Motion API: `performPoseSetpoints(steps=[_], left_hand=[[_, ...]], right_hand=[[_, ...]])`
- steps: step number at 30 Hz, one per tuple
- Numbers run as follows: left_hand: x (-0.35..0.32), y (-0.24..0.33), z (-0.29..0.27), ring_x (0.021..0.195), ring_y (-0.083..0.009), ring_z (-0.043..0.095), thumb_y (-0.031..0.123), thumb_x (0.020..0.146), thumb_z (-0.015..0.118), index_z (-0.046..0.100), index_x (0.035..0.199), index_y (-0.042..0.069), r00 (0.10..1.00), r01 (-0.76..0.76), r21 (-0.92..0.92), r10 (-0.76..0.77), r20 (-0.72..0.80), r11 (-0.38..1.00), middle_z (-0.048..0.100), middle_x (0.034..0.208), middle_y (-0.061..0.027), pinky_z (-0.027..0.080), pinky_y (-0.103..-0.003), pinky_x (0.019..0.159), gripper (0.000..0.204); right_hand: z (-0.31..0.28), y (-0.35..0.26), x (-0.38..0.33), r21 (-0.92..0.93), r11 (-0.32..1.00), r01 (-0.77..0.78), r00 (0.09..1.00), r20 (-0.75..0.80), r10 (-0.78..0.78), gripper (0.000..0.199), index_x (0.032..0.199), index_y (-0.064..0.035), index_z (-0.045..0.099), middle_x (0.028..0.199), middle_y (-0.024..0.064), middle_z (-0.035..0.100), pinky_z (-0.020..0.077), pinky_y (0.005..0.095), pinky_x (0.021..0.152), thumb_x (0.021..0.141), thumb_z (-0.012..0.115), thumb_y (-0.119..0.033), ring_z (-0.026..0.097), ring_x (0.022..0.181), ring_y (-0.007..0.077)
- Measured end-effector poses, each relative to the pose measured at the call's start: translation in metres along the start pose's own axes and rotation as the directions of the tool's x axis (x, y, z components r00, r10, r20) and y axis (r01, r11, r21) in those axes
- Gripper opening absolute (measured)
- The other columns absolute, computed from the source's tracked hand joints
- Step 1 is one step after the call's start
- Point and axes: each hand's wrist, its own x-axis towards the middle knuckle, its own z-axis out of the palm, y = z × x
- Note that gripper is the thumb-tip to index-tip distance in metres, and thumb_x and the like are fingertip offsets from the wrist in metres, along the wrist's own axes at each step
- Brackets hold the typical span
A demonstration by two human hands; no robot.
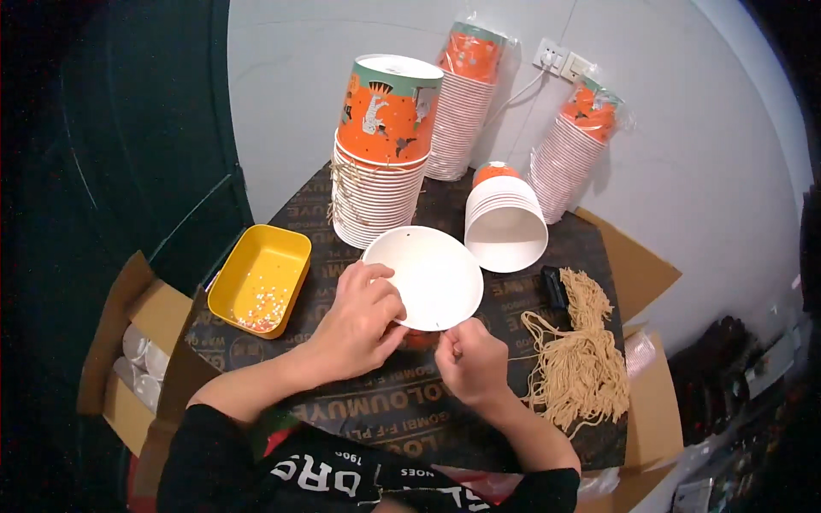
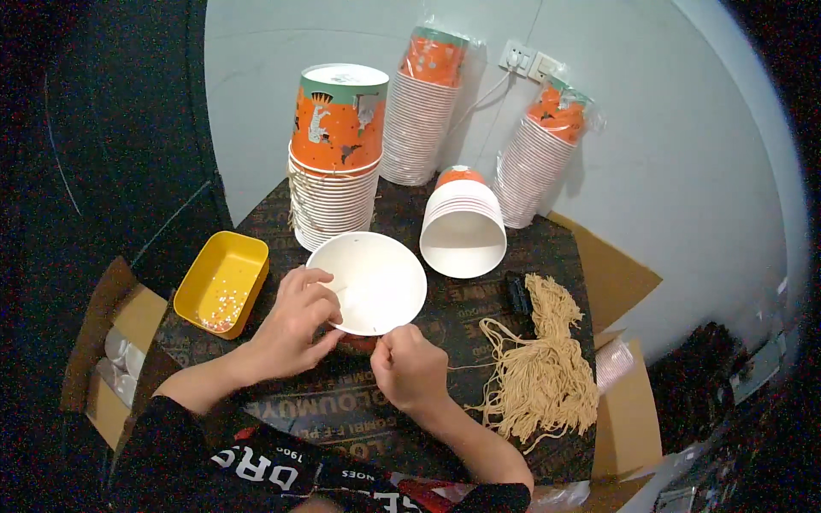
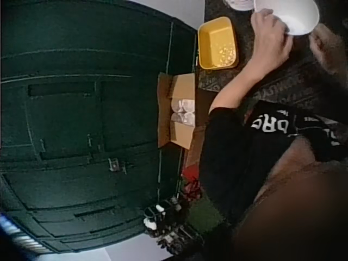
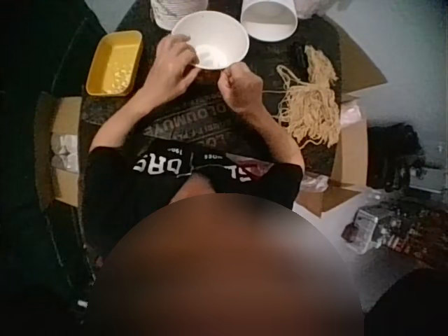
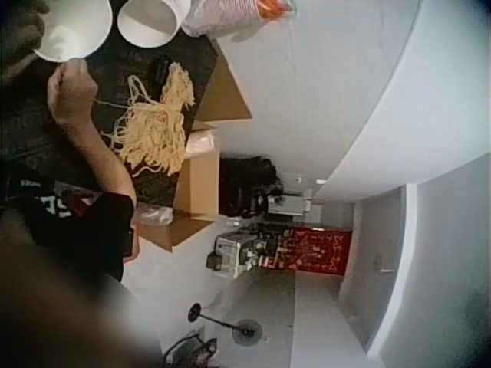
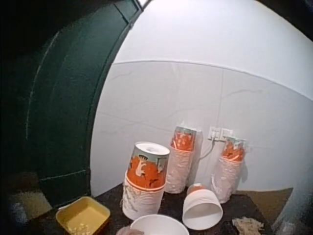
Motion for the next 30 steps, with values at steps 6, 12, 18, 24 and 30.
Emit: performPoseSetpoints(steps=[6, 12, 18, 24, 30], left_hand=[[0.003, 0.014, -0.013, 0.101, -0.0282, 0.058, 0.008, 0.076, 0.073, 0.058, 0.094, 0.007, 0.989, 0.066, -0.057, -0.058, 0.136, 0.996, 0.06, 0.088, -0.008, 0.034, -0.054, 0.103, 0.023], [0.039, 0.01, -0.018, 0.087, -0.0383, 0.065, 0.009, 0.089, 0.057, 0.057, 0.11, 0.0, 0.846, 0.369, -0.181, -0.249, 0.471, 0.912, 0.067, 0.089, -0.0214, 0.047, -0.043, 0.091, 0.023], [0.061, -0.01, -0.003, 0.088, -0.0367, 0.066, 0.01, 0.087, 0.054, 0.061, 0.113, 0.0, 0.751, 0.291, -0.251, -0.058, 0.657, 0.923, 0.069, 0.091, -0.0197, 0.051, -0.041, 0.08, 0.028], [0.071, -0.017, 0.011, 0.075, -0.0276, 0.063, 0.013, 0.089, 0.057, 0.063, 0.093, 0.0, 0.699, 0.277, -0.21, -0.047, 0.713, 0.938, 0.066, 0.081, -0.0156, 0.049, -0.038, 0.071, 0.015], [0.063, -0.016, 0.002, 0.07, -0.0191, 0.061, 0.012, 0.088, 0.059, 0.06, 0.083, 0.0, 0.781, 0.399, -0.189, -0.225, 0.583, 0.897, 0.063, 0.073, -0.0098, 0.047, -0.034, 0.067, 0.013]], right_hand=[[0.002, 0.001, 0.0, -0.045, 0.997, 0.06, 0.997, -0.043, -0.062, 0.017, 0.081, -0.0072, 0.053, 0.072, 0.01, 0.056, 0.0473, 0.0389, 0.049, 0.075, 0.069, -0.005, 0.059, 0.057, 0.0301], [0.005, 0.004, 0.0, -0.049, 0.994, 0.101, 0.994, -0.04, -0.103, 0.015, 0.084, -0.006, 0.054, 0.074, 0.0106, 0.056, 0.0473, 0.0387, 0.049, 0.079, 0.068, -0.004, 0.058, 0.058, 0.0301], [0.008, 0.009, 0.001, -0.052, 0.988, 0.143, 0.985, -0.085, -0.147, 0.015, 0.085, -0.0051, 0.054, 0.073, 0.0106, 0.055, 0.0476, 0.0379, 0.05, 0.08, 0.069, -0.004, 0.059, 0.06, 0.0298], [0.008, 0.01, 0.004, 0.028, 0.991, 0.13, 0.983, -0.134, -0.125, 0.014, 0.083, -0.004, 0.056, 0.072, 0.0113, 0.054, 0.0444, 0.0374, 0.049, 0.078, 0.068, 0.002, 0.057, 0.057, 0.0304], [-0.011, 0.011, 0.006, 0.014, 0.998, 0.065, 0.994, 0.082, -0.066, 0.009, 0.084, -0.0029, 0.058, 0.075, 0.0152, 0.06, 0.0471, 0.0378, 0.052, 0.082, 0.067, -0.003, 0.061, 0.063, 0.0324]])
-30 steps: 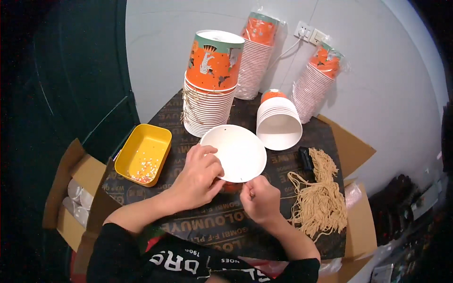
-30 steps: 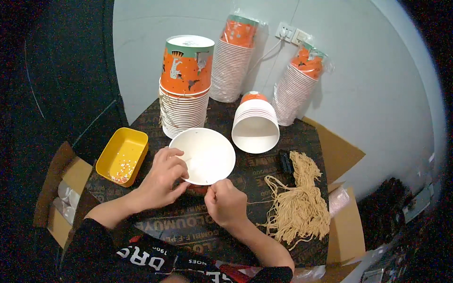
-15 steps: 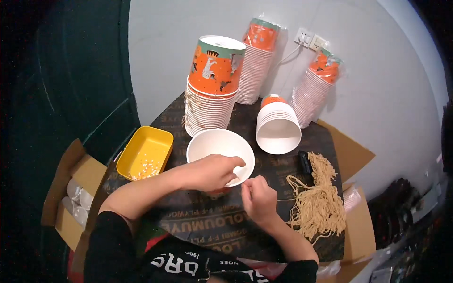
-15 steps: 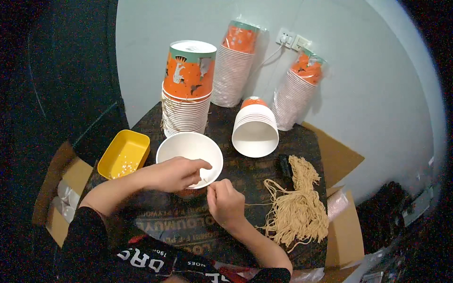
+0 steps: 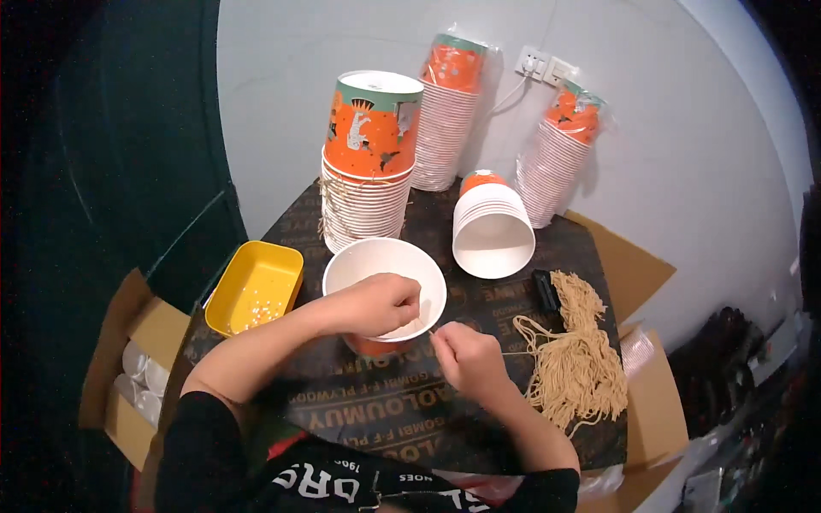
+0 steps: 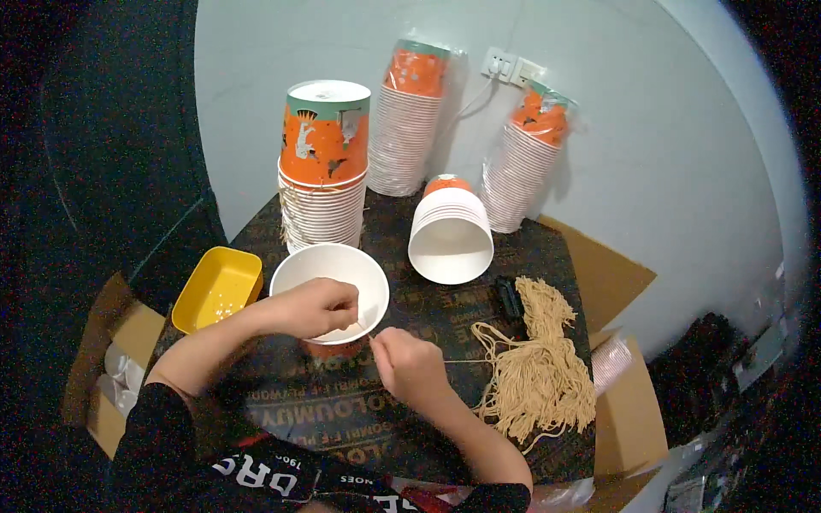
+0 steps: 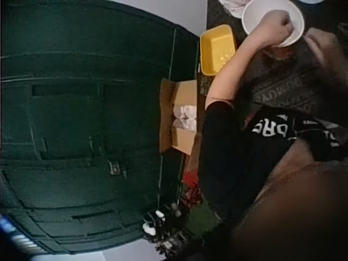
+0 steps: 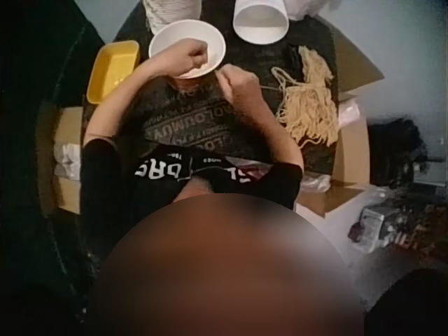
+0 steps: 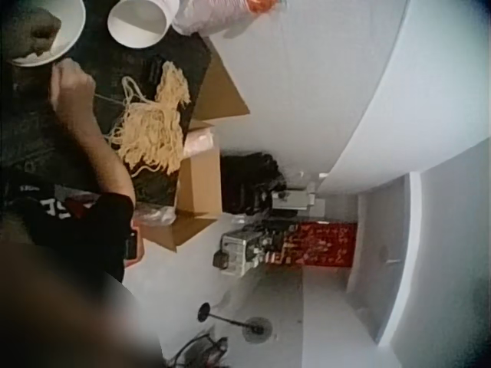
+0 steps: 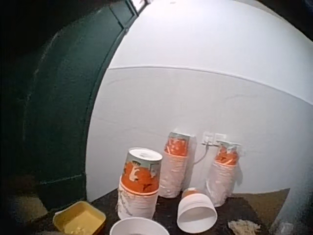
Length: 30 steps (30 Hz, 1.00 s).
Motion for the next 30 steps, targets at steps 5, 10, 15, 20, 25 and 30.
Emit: performPoseSetpoints(steps=[5, 10, 15, 20, 25, 30], left_hand=[[-0.003, -0.002, 0.006, 0.061, -0.0144, 0.049, 0.012, 0.082, 0.06, 0.057, 0.071, -0.002, 1.0, 0.009, -0.193, -0.004, 0.028, 0.981, 0.057, 0.064, -0.0113, 0.046, -0.032, 0.064, 0.018], [-0.008, 0.001, 0.016, 0.063, -0.0106, 0.054, 0.004, 0.081, 0.059, 0.055, 0.065, 0.001, 0.994, -0.102, -0.519, 0.109, -0.016, 0.849, 0.06, 0.064, -0.0022, 0.046, -0.028, 0.062, 0.017], [-0.008, 0.011, 0.01, 0.06, -0.0083, 0.055, 0.003, 0.084, 0.06, 0.059, 0.071, 0.0, 0.995, -0.011, -0.616, 0.068, 0.069, 0.788, 0.06, 0.064, -0.0032, 0.045, -0.025, 0.057, 0.014], [-0.008, 0.012, 0.007, 0.052, -0.0069, 0.051, 0.0, 0.085, 0.06, 0.061, 0.073, -0.001, 0.994, 0.062, -0.566, 0.0, 0.109, 0.822, 0.059, 0.063, -0.0028, 0.041, -0.024, 0.049, 0.012], [-0.004, 0.009, 0.007, 0.057, -0.0069, 0.052, -0.003, 0.083, 0.061, 0.063, 0.078, -0.002, 0.986, 0.077, -0.577, 0.025, 0.166, 0.813, 0.06, 0.068, -0.002, 0.042, -0.022, 0.052, 0.005], [-0.003, 0.019, 0.006, 0.061, -0.0063, 0.052, 0.0, 0.084, 0.065, 0.064, 0.082, -0.001, 0.978, 0.09, -0.561, 0.034, 0.206, 0.823, 0.06, 0.07, 0.0003, 0.043, -0.022, 0.054, 0.003]], right_hand=[[0.005, -0.014, -0.004, 0.031, 0.993, 0.117, 0.989, 0.084, -0.12, 0.006, 0.086, -0.0032, 0.059, 0.076, 0.0149, 0.06, 0.05, 0.0408, 0.057, 0.084, 0.063, -0.007, 0.062, 0.067, 0.0341], [0.014, -0.014, -0.004, 0.026, 0.985, 0.17, 0.985, 0.037, -0.171, 0.007, 0.085, -0.004, 0.058, 0.072, 0.0131, 0.057, 0.0503, 0.0407, 0.054, 0.085, 0.061, -0.009, 0.062, 0.063, 0.0317], [0.014, -0.019, -0.01, 0.036, 0.992, 0.123, 0.985, 0.12, -0.127, 0.007, 0.089, -0.004, 0.062, 0.08, 0.0147, 0.06, 0.0493, 0.0407, 0.059, 0.082, 0.064, -0.005, 0.062, 0.069, 0.0329], [-0.016, -0.031, 0.0, 0.043, 0.982, 0.181, 0.981, 0.065, -0.184, 0.003, 0.083, -0.0061, 0.058, 0.072, 0.012, 0.054, 0.0499, 0.0401, 0.056, 0.085, 0.059, -0.008, 0.061, 0.066, 0.0305], [-0.034, -0.022, 0.006, 0.147, 0.989, 0.03, 0.999, -0.031, -0.026, 0.008, 0.09, -0.0029, 0.061, 0.082, 0.0142, 0.062, 0.05, 0.0388, 0.058, 0.083, 0.063, -0.003, 0.063, 0.071, 0.0329], [-0.028, -0.017, 0.006, 0.17, 0.984, 0.045, 0.991, -0.131, -0.023, 0.008, 0.09, -0.0016, 0.062, 0.078, 0.0138, 0.06, 0.0491, 0.0377, 0.056, 0.083, 0.064, -0.001, 0.062, 0.064, 0.0322]])
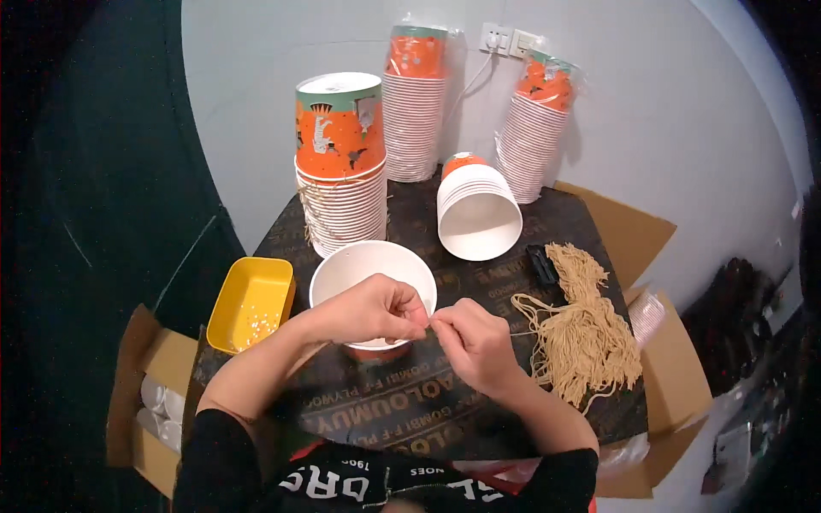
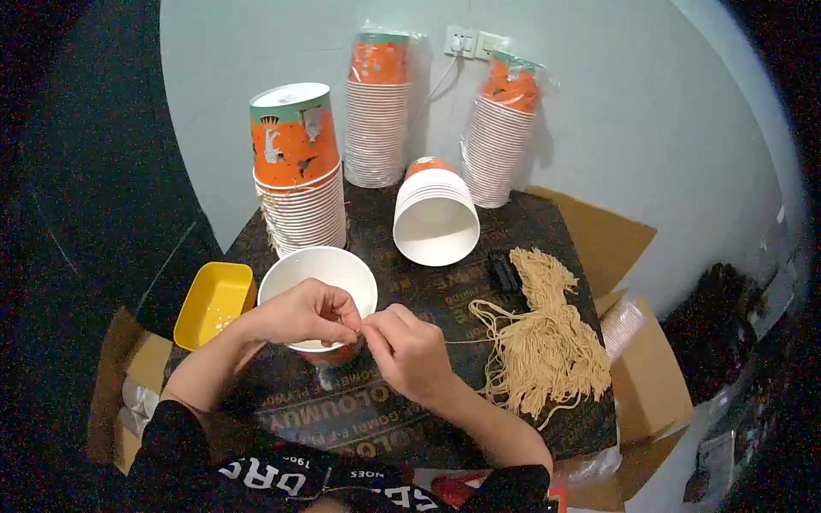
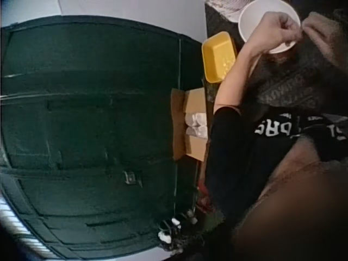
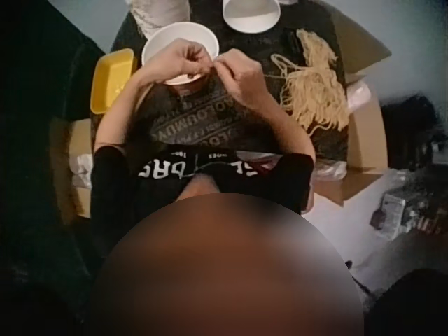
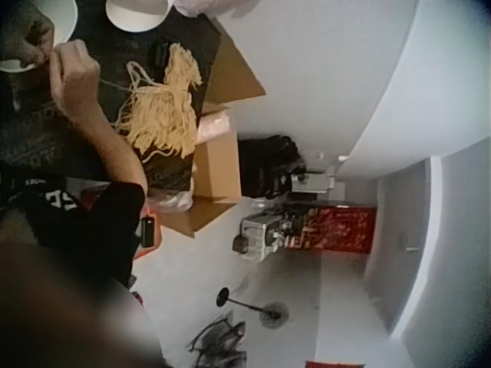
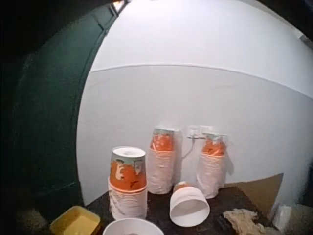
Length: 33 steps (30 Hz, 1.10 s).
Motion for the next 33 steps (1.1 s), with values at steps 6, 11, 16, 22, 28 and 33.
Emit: performPoseSetpoints(steps=[6, 11, 16, 22, 28, 33], left_hand=[[0.001, -0.003, 0.007, 0.06, -0.0064, 0.052, 0.006, 0.087, 0.067, 0.063, 0.084, 0.0, 0.998, -0.013, 0.082, 0.018, -0.06, 0.997, 0.059, 0.069, 0.0002, 0.042, -0.022, 0.053, 0.008], [0.005, -0.011, -0.003, 0.058, -0.0102, 0.053, 0.003, 0.088, 0.065, 0.061, 0.085, -0.004, 0.999, 0.022, -0.286, -0.028, -0.018, 0.958, 0.06, 0.07, -0.0056, 0.042, -0.023, 0.053, 0.008], [0.004, -0.013, -0.005, 0.058, -0.0108, 0.054, 0.001, 0.087, 0.064, 0.061, 0.085, -0.004, 1.0, 0.013, -0.34, -0.012, 0.004, 0.94, 0.062, 0.073, -0.0074, 0.043, -0.023, 0.054, 0.006], [0.003, -0.013, -0.006, 0.061, -0.0111, 0.056, 0.003, 0.088, 0.065, 0.061, 0.085, -0.004, 1.0, 0.014, -0.271, -0.01, 0.016, 0.962, 0.062, 0.073, -0.0064, 0.043, -0.023, 0.055, 0.009], [0.008, -0.012, -0.002, 0.06, -0.011, 0.056, 0.003, 0.086, 0.066, 0.061, 0.083, -0.003, 0.998, 0.012, -0.196, -0.001, 0.057, 0.981, 0.062, 0.071, -0.0067, 0.044, -0.023, 0.056, 0.008], [0.008, -0.013, -0.001, 0.06, -0.0117, 0.057, -0.001, 0.083, 0.063, 0.061, 0.08, -0.003, 0.999, 0.038, -0.236, -0.037, 0.009, 0.971, 0.063, 0.071, -0.0079, 0.045, -0.024, 0.056, 0.004]], right_hand=[[0.004, -0.003, 0.002, 0.149, 0.985, -0.091, 0.988, -0.113, 0.108, 0.01, 0.09, -0.0027, 0.062, 0.077, 0.013, 0.059, 0.0488, 0.0372, 0.054, 0.081, 0.061, 0.002, 0.061, 0.061, 0.0307], [-0.007, 0.016, 0.001, 0.01, 0.998, 0.056, 0.998, 0.014, -0.056, 0.021, 0.096, -0.0028, 0.061, 0.083, 0.0135, 0.059, 0.0501, 0.0379, 0.056, 0.076, 0.061, 0.003, 0.062, 0.064, 0.0311], [-0.003, 0.008, 0.006, -0.033, 0.998, 0.056, 0.998, -0.027, -0.057, 0.027, 0.101, -0.0025, 0.06, 0.091, 0.0137, 0.059, 0.0518, 0.0384, 0.059, 0.074, 0.064, 0.001, 0.063, 0.071, 0.0321], [0.0, 0.003, 0.005, 0.048, 0.999, 0.011, 0.999, 0.051, -0.014, 0.025, 0.099, -0.0022, 0.06, 0.092, 0.0137, 0.058, 0.052, 0.0388, 0.063, 0.075, 0.066, 0.0, 0.063, 0.077, 0.0321], [0.007, 0.009, 0.001, -0.018, 0.999, 0.043, 0.998, 0.05, -0.042, 0.019, 0.092, -0.0024, 0.058, 0.086, 0.0127, 0.057, 0.0496, 0.0368, 0.059, 0.076, 0.067, 0.002, 0.061, 0.07, 0.031], [0.01, 0.008, 0.003, 0.055, 0.998, 0.026, 1.0, -0.019, -0.024, 0.014, 0.082, -0.0015, 0.058, 0.076, 0.007, 0.051, 0.0356, 0.0264, 0.049, 0.076, 0.064, 0.008, 0.043, 0.053, 0.0131]])
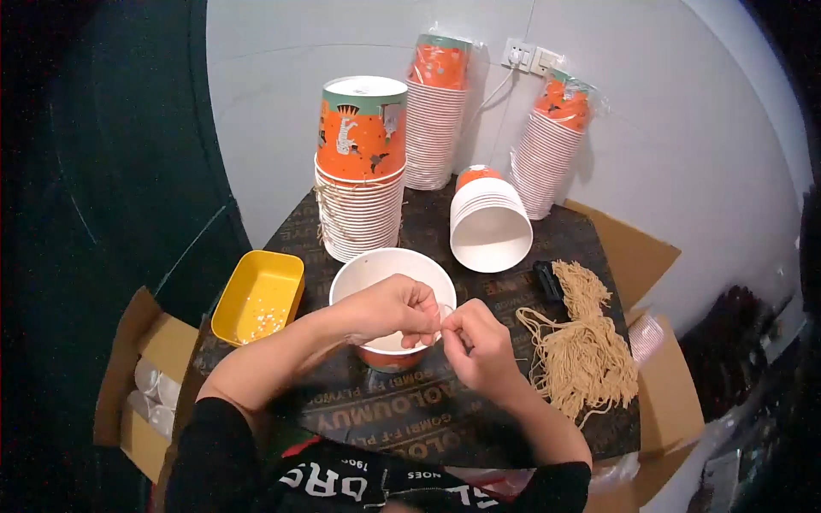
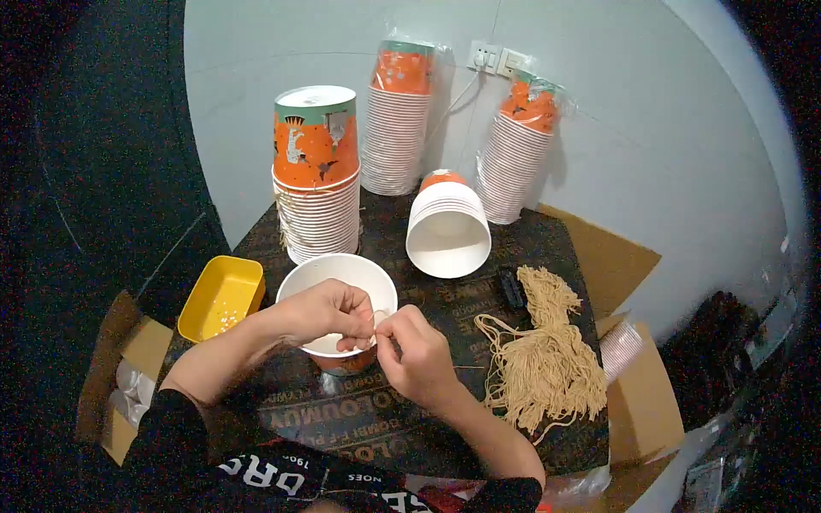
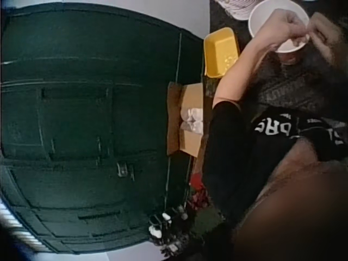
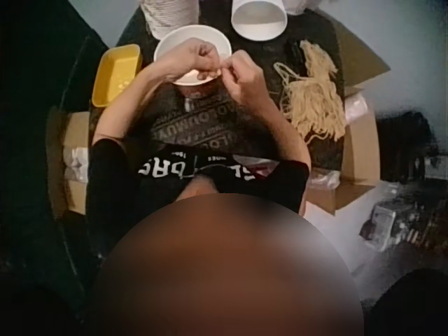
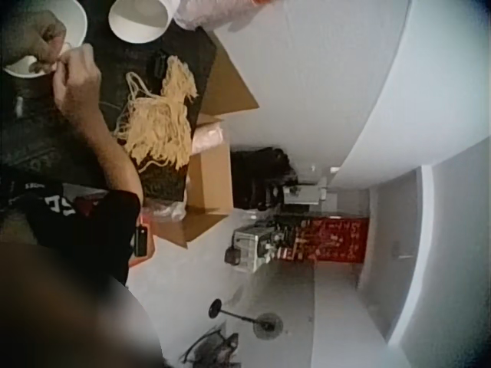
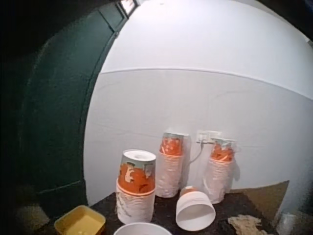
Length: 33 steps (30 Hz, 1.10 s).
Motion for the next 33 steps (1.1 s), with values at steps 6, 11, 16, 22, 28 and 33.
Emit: performPoseSetpoints(steps=[6, 11, 16, 22, 28, 33], left_hand=[[0.003, -0.003, -0.004, 0.061, -0.0126, 0.057, -0.004, 0.078, 0.061, 0.06, 0.079, -0.002, 0.999, -0.018, -0.022, 0.016, -0.045, 1.0, 0.063, 0.072, -0.0086, 0.047, -0.026, 0.061, 0.003], [0.0, -0.003, -0.003, 0.067, -0.0127, 0.057, -0.006, 0.076, 0.062, 0.059, 0.08, -0.002, 0.998, -0.056, 0.038, 0.057, -0.024, 0.998, 0.062, 0.074, -0.0083, 0.047, -0.026, 0.068, 0.006], [-0.001, -0.004, 0.0, 0.078, -0.0084, 0.058, -0.006, 0.081, 0.066, 0.059, 0.083, 0.001, 0.995, -0.087, 0.21, 0.094, -0.023, 0.974, 0.064, 0.081, -0.0013, 0.048, -0.024, 0.075, 0.011], [-0.006, -0.002, 0.015, 0.072, -0.0179, 0.061, -0.002, 0.082, 0.063, 0.057, 0.083, -0.001, 0.944, -0.145, 0.63, 0.298, -0.144, 0.763, 0.063, 0.076, -0.0101, 0.049, -0.032, 0.066, 0.006], [-0.005, -0.011, 0.027, 0.071, -0.0284, 0.063, 0.001, 0.08, 0.067, 0.057, 0.087, 0.001, 0.791, -0.241, 0.852, 0.602, -0.106, 0.466, 0.061, 0.076, -0.015, 0.049, -0.037, 0.061, 0.012], [-0.007, -0.015, 0.027, 0.07, -0.0346, 0.063, 0.005, 0.078, 0.07, 0.057, 0.088, 0.002, 0.76, -0.169, 0.951, 0.649, -0.04, 0.257, 0.061, 0.075, -0.0152, 0.049, -0.043, 0.06, 0.017]], right_hand=[[-0.001, -0.002, -0.002, -0.096, 0.988, 0.119, 0.992, 0.057, -0.114, 0.013, 0.084, -0.0042, 0.057, 0.082, 0.0108, 0.055, 0.0496, 0.0369, 0.055, 0.077, 0.067, 0.0, 0.06, 0.065, 0.0294], [-0.002, 0.004, 0.002, -0.126, 0.982, 0.141, 0.99, 0.045, -0.137, 0.011, 0.088, -0.0041, 0.061, 0.083, 0.0108, 0.056, 0.0511, 0.036, 0.056, 0.079, 0.066, -0.001, 0.062, 0.066, 0.0286], [0.001, 0.02, -0.004, -0.107, 0.994, 0.018, 0.998, 0.055, -0.012, 0.012, 0.097, -0.0027, 0.061, 0.086, 0.0131, 0.057, 0.0514, 0.0394, 0.06, 0.085, 0.061, -0.003, 0.062, 0.07, 0.0324], [0.006, 0.025, -0.006, -0.051, 0.998, 0.034, 0.999, 0.041, -0.032, 0.011, 0.098, -0.0022, 0.06, 0.088, 0.014, 0.057, 0.0509, 0.0409, 0.062, 0.086, 0.059, -0.002, 0.063, 0.073, 0.0338], [0.007, 0.024, -0.005, -0.039, 0.998, 0.041, 0.999, 0.011, -0.041, 0.01, 0.096, -0.0019, 0.061, 0.086, 0.0153, 0.057, 0.0507, 0.0411, 0.063, 0.086, 0.059, -0.001, 0.062, 0.074, 0.0345], [0.006, 0.023, -0.003, 0.001, 0.999, -0.04, 0.999, 0.028, 0.04, 0.014, 0.101, 0.0003, 0.061, 0.087, 0.0154, 0.059, 0.0509, 0.0398, 0.065, 0.088, 0.056, -0.001, 0.062, 0.074, 0.0339]])
